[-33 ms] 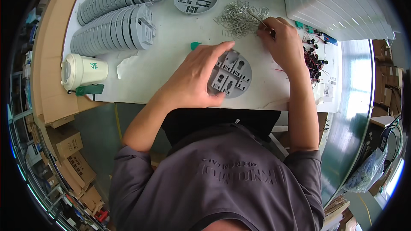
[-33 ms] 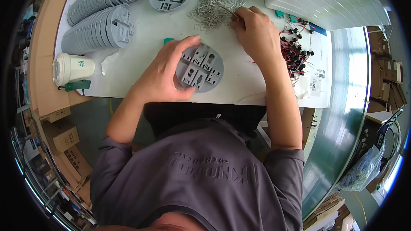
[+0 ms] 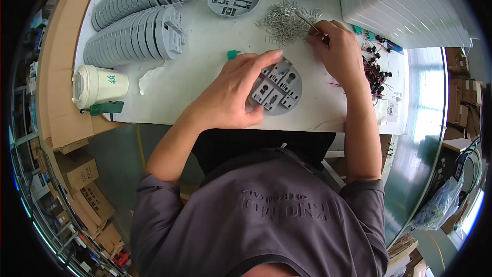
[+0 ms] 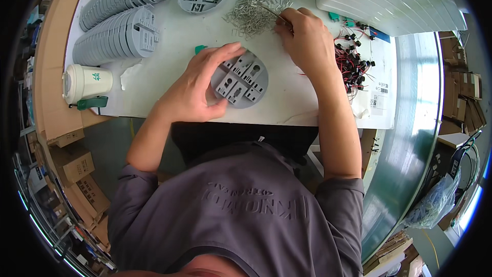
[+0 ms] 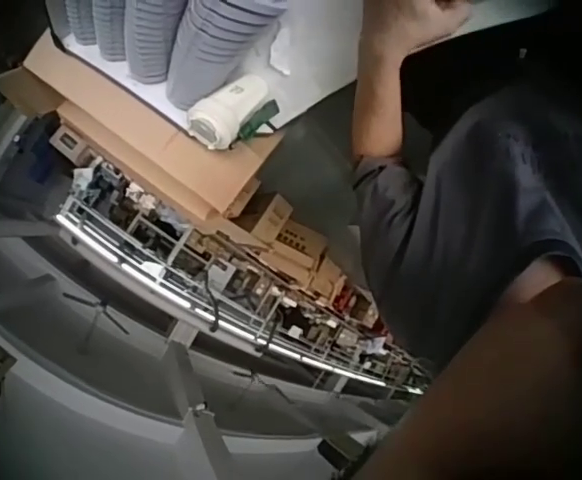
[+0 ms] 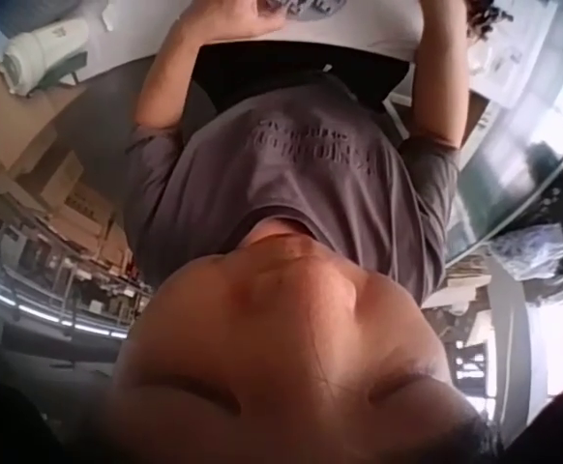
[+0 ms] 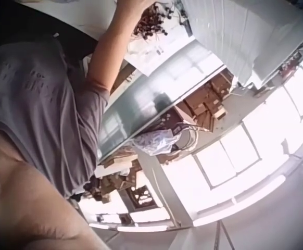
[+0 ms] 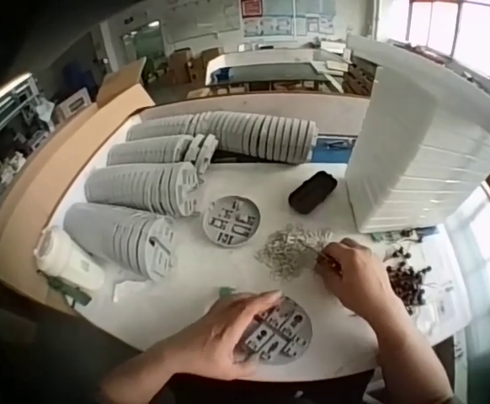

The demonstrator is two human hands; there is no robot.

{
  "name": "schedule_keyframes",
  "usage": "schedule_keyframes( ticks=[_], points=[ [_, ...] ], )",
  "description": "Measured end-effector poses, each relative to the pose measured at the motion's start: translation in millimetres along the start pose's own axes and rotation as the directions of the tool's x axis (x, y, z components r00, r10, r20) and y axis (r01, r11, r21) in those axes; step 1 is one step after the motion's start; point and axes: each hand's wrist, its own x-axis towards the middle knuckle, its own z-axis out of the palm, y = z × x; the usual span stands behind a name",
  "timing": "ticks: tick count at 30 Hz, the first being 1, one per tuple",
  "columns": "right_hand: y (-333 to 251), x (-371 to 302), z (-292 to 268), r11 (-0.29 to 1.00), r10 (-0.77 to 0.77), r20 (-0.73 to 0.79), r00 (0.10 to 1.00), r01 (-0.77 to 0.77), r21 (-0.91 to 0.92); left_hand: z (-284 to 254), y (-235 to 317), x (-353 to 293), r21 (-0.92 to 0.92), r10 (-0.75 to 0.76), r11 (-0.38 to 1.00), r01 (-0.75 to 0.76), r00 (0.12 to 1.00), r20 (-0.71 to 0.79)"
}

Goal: Assembling small circular components by inserting wires and pins, then organizing and packing the finished units into large boxes.

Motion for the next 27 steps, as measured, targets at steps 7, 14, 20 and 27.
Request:
schedule_keyframes(
  ticks=[7,14,20,27],
  points=[
    [-11,4,-20,0.956,0.189,0.047,0.981,-0.194,0.219,16,13,2,0.042,-0.147,0.987,0.154,0.980,-0.136],
    [-13,19,-34,0.958,0.155,0.071,0.985,-0.167,0.231,-2,-3,29,-0.043,-0.013,0.999,0.016,0.998,0.067],
    [-1,27,-24,0.990,-0.025,-0.029,0.999,0.029,0.137,5,-10,34,-0.089,0.074,0.994,-0.067,0.994,0.081],
    [-3,25,-26,0.999,-0.048,-0.042,0.998,0.048,-0.001,10,-22,32,-0.195,0.130,0.974,-0.119,0.990,0.046]
  ],
)
